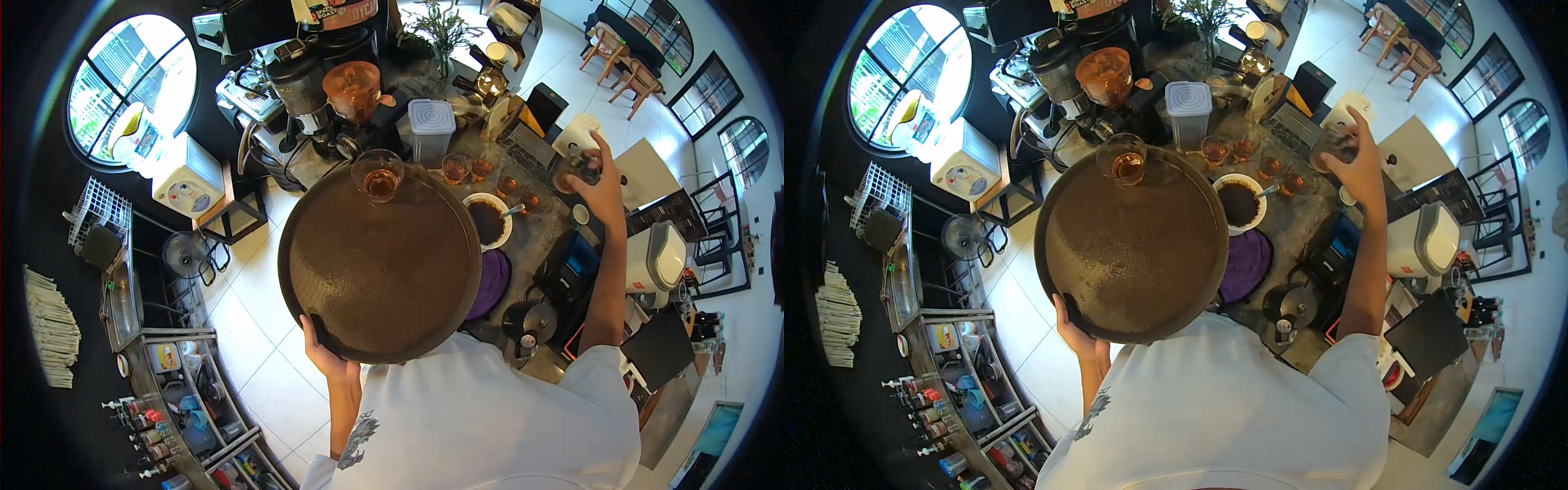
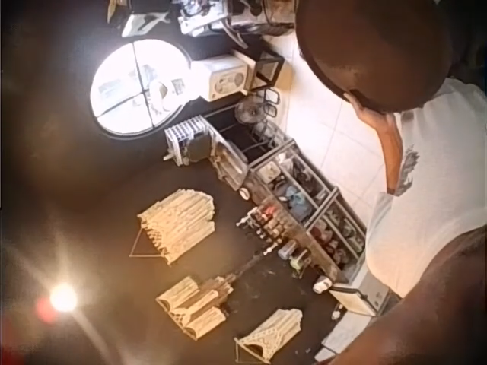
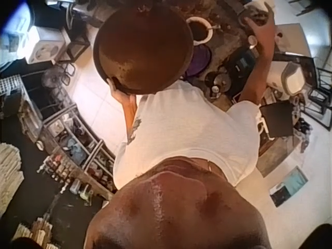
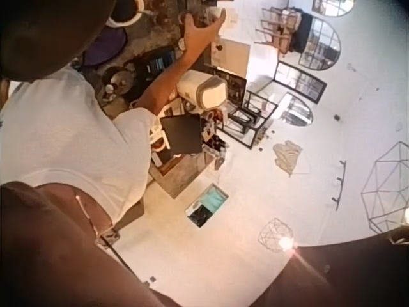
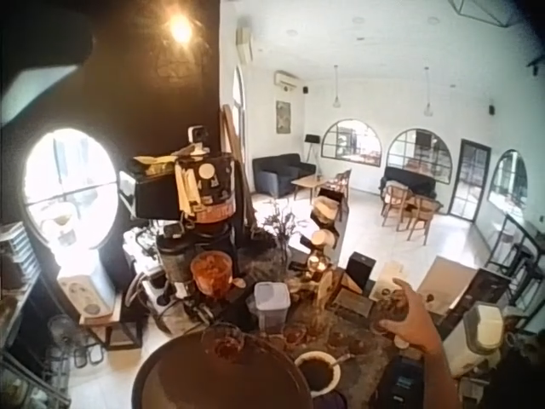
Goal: Preparing multiple glasses of coffee at a bar and carrying them on a tray to a table.
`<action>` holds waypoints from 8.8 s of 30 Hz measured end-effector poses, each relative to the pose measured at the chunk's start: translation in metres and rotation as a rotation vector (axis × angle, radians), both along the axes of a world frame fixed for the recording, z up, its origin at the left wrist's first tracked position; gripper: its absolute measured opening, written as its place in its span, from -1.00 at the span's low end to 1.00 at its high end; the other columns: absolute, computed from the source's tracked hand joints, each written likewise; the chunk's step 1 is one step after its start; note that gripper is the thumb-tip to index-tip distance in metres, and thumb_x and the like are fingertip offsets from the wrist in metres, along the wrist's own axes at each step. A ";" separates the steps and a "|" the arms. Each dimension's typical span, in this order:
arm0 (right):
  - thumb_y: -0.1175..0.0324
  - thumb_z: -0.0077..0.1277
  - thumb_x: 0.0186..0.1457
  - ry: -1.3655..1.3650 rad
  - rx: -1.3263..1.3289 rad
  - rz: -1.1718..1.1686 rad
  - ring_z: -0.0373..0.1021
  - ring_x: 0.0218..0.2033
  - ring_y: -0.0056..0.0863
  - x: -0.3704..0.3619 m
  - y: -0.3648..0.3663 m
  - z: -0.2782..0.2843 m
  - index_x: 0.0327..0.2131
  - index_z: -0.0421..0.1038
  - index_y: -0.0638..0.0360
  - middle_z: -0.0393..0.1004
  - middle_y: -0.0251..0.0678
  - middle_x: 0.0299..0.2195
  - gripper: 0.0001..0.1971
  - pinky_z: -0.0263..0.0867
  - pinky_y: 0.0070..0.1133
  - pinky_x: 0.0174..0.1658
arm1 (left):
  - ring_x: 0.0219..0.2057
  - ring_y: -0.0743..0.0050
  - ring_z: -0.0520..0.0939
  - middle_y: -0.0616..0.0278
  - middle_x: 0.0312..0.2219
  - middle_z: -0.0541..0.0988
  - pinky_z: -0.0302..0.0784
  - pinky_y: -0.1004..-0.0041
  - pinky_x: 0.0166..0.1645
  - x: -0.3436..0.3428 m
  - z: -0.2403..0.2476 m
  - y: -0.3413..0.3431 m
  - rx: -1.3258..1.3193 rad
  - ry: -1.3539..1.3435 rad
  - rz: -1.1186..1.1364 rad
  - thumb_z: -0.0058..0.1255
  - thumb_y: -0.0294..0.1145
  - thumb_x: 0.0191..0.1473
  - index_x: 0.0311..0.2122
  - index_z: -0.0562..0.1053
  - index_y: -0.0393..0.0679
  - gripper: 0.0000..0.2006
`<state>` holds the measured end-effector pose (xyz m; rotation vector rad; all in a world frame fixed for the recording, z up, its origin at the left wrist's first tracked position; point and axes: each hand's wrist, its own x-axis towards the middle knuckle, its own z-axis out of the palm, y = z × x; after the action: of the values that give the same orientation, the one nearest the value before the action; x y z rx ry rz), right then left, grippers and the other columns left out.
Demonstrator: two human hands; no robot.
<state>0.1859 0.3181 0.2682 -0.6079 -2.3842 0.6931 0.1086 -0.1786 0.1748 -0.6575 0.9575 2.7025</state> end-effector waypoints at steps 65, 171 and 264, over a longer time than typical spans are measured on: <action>0.38 0.32 -0.20 -0.166 -0.034 0.033 0.39 0.03 -0.28 0.008 -0.051 0.037 0.20 0.31 0.04 0.44 -0.14 0.05 -0.22 0.29 -0.37 0.13 | 0.15 0.16 0.48 0.16 0.17 0.44 0.42 0.19 0.24 -0.005 -0.013 0.006 0.069 0.030 0.006 -0.19 -0.04 0.39 0.24 0.32 -0.16 -0.51; 0.10 0.24 0.05 -0.513 0.274 0.352 0.42 0.00 -0.09 -0.180 0.010 -0.129 -0.08 0.36 0.16 0.50 -0.07 -0.09 -0.54 0.31 -0.18 0.00 | 0.09 0.17 0.53 0.14 0.10 0.51 0.46 0.20 0.19 0.013 -0.017 -0.004 0.080 -0.030 0.116 -0.15 -0.09 0.37 0.16 0.41 -0.20 -0.56; -0.10 0.36 -0.19 -1.001 0.283 0.286 0.39 0.12 0.06 -0.246 -0.036 -0.171 0.15 0.22 0.22 0.40 0.12 0.11 -0.09 0.36 -0.22 0.13 | 0.10 0.10 0.53 0.12 0.12 0.49 0.47 0.14 0.20 0.027 0.004 -0.006 0.089 -0.020 0.233 -0.16 -0.06 0.37 0.20 0.38 -0.17 -0.53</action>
<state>-0.0600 0.2824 0.0972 -0.5667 -3.4611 0.1188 0.1353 -0.1848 0.1786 -0.8233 0.7953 2.9134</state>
